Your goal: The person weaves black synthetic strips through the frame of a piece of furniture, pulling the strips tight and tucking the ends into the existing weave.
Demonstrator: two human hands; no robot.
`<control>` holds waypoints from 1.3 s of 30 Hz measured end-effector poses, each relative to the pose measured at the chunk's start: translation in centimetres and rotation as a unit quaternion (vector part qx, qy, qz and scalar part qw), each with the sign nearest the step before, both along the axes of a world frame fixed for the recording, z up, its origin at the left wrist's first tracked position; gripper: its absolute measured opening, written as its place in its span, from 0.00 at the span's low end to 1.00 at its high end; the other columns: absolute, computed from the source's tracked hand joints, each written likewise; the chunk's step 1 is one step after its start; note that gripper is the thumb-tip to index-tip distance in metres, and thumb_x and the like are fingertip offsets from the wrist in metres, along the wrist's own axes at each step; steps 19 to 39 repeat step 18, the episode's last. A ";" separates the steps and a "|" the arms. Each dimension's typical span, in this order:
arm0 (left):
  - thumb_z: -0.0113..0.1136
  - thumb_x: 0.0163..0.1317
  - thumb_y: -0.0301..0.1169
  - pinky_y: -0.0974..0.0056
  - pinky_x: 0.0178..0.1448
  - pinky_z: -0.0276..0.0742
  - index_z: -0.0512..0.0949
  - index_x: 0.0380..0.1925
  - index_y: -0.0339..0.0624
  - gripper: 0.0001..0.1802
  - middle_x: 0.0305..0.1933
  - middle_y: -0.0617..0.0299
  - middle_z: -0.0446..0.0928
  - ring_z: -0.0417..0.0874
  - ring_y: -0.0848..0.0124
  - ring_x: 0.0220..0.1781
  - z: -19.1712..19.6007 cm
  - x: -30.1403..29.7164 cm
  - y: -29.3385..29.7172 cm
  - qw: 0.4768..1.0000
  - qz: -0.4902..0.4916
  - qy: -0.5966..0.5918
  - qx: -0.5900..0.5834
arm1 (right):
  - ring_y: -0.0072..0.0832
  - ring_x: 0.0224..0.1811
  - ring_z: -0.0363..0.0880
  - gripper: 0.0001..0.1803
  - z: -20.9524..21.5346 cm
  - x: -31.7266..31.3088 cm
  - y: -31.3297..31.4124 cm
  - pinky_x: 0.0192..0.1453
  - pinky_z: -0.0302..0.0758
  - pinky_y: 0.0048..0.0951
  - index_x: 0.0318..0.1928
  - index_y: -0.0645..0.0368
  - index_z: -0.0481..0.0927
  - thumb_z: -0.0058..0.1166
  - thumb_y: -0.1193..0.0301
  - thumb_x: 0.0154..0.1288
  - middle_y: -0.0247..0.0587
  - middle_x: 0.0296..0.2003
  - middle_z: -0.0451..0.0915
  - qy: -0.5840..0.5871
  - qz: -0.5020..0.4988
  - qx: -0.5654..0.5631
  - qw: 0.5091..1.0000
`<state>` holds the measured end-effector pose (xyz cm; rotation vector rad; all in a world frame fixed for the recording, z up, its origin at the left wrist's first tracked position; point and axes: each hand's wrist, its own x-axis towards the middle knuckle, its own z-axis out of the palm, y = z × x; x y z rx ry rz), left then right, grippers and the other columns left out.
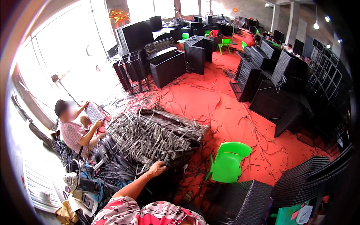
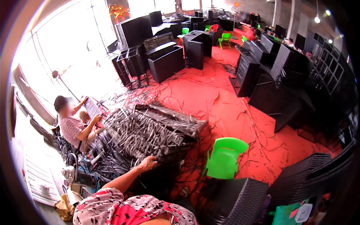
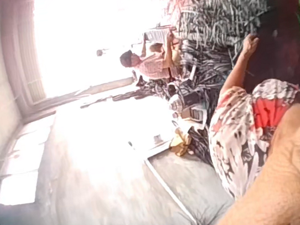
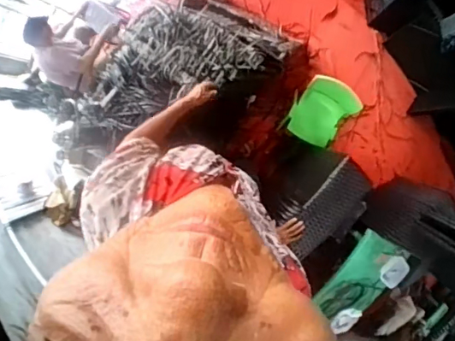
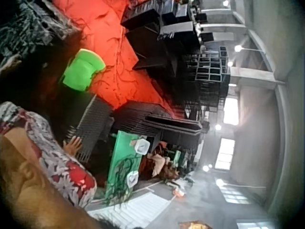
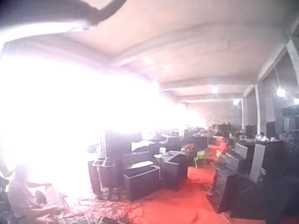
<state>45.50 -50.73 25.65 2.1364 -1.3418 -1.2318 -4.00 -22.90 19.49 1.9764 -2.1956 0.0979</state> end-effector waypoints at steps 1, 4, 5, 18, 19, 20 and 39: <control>0.62 0.56 0.40 0.63 0.46 0.77 0.75 0.51 0.34 0.26 0.39 0.49 0.80 0.81 0.64 0.42 -1.4 1.4 0.1 0.998 -0.020 -0.036 -0.039 | 0.53 0.71 0.49 0.49 0.0 0.1 -0.1 0.70 0.49 0.60 0.69 0.62 0.52 0.55 0.45 0.56 0.57 0.69 0.50 -0.026 0.004 -0.006 1.000; 0.61 0.55 0.41 0.59 0.53 0.75 0.75 0.51 0.34 0.27 0.44 0.46 0.80 0.81 0.57 0.48 -3.0 2.2 0.9 0.997 0.033 -0.045 -0.054 | 0.52 0.72 0.46 0.48 -0.5 0.4 -0.2 0.70 0.48 0.60 0.70 0.61 0.51 0.53 0.45 0.58 0.56 0.70 0.49 -0.144 -0.005 -0.052 0.988; 0.61 0.55 0.41 0.59 0.55 0.74 0.75 0.51 0.34 0.27 0.45 0.45 0.80 0.80 0.56 0.50 -4.8 3.1 1.1 0.996 0.025 -0.055 -0.065 | 0.52 0.72 0.45 0.48 -0.8 0.5 0.0 0.70 0.47 0.60 0.70 0.61 0.51 0.52 0.45 0.58 0.56 0.70 0.49 -0.214 -0.006 -0.080 0.974; 0.56 0.62 0.48 0.60 0.51 0.74 0.80 0.43 0.39 0.23 0.41 0.52 0.82 0.81 0.57 0.43 -8.7 7.7 13.4 0.981 -0.147 0.028 0.122 | 0.53 0.73 0.44 0.48 -5.7 -2.8 -2.0 0.68 0.53 0.59 0.68 0.64 0.52 0.59 0.54 0.55 0.58 0.69 0.48 0.176 0.005 -0.088 0.980; 0.56 0.62 0.48 0.60 0.51 0.74 0.80 0.43 0.39 0.23 0.41 0.52 0.82 0.81 0.57 0.43 -8.7 7.7 13.4 0.981 -0.147 0.028 0.122 | 0.53 0.73 0.44 0.48 -5.7 -2.8 -2.0 0.68 0.53 0.59 0.68 0.64 0.52 0.59 0.54 0.55 0.58 0.69 0.48 0.176 0.005 -0.088 0.980; 0.56 0.62 0.48 0.60 0.51 0.74 0.80 0.43 0.39 0.23 0.41 0.52 0.82 0.81 0.57 0.43 -8.7 7.7 13.4 0.981 -0.147 0.028 0.122 | 0.53 0.73 0.44 0.48 -5.7 -2.8 -2.0 0.68 0.53 0.59 0.68 0.64 0.52 0.59 0.54 0.55 0.58 0.69 0.48 0.176 0.005 -0.088 0.980; 0.56 0.62 0.48 0.60 0.51 0.74 0.80 0.43 0.39 0.23 0.41 0.52 0.82 0.81 0.57 0.43 -8.7 7.7 13.4 0.981 -0.147 0.028 0.122 | 0.53 0.73 0.44 0.48 -5.7 -2.8 -2.0 0.68 0.53 0.59 0.68 0.64 0.52 0.59 0.54 0.55 0.58 0.69 0.48 0.176 0.005 -0.088 0.980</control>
